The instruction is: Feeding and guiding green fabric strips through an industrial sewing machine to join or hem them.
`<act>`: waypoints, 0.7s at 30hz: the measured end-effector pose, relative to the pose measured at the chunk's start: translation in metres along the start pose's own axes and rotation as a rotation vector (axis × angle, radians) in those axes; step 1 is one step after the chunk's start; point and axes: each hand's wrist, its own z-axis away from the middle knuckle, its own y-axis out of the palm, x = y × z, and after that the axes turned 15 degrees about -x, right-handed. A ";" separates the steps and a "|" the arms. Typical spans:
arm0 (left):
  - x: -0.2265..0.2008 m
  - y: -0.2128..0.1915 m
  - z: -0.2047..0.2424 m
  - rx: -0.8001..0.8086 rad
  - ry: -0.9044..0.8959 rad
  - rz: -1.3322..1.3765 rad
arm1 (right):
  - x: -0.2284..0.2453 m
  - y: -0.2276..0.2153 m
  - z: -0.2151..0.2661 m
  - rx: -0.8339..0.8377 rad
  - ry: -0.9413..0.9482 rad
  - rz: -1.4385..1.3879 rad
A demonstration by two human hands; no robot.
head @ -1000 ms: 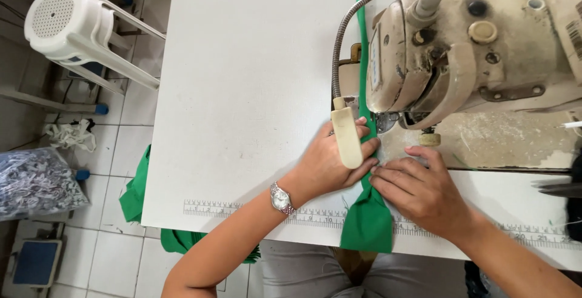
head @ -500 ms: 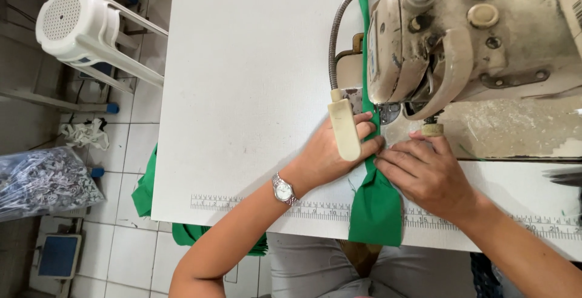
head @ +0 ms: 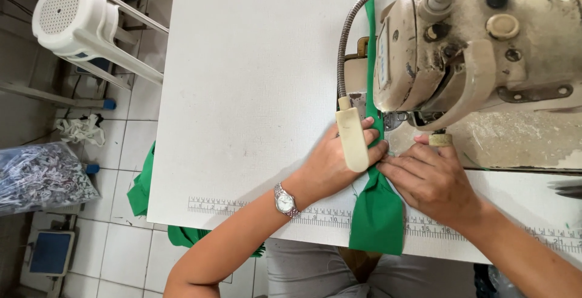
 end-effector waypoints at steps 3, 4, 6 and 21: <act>0.000 -0.001 -0.001 0.038 -0.018 -0.024 | -0.002 0.000 -0.006 -0.010 -0.008 -0.013; 0.001 -0.004 -0.003 0.053 -0.026 -0.019 | -0.004 0.001 -0.009 -0.005 -0.011 -0.012; 0.005 -0.002 -0.001 0.066 -0.031 -0.019 | -0.005 0.000 -0.017 -0.003 -0.019 -0.011; 0.046 0.011 0.000 0.338 -0.196 0.062 | -0.026 0.013 -0.024 -0.037 0.004 0.066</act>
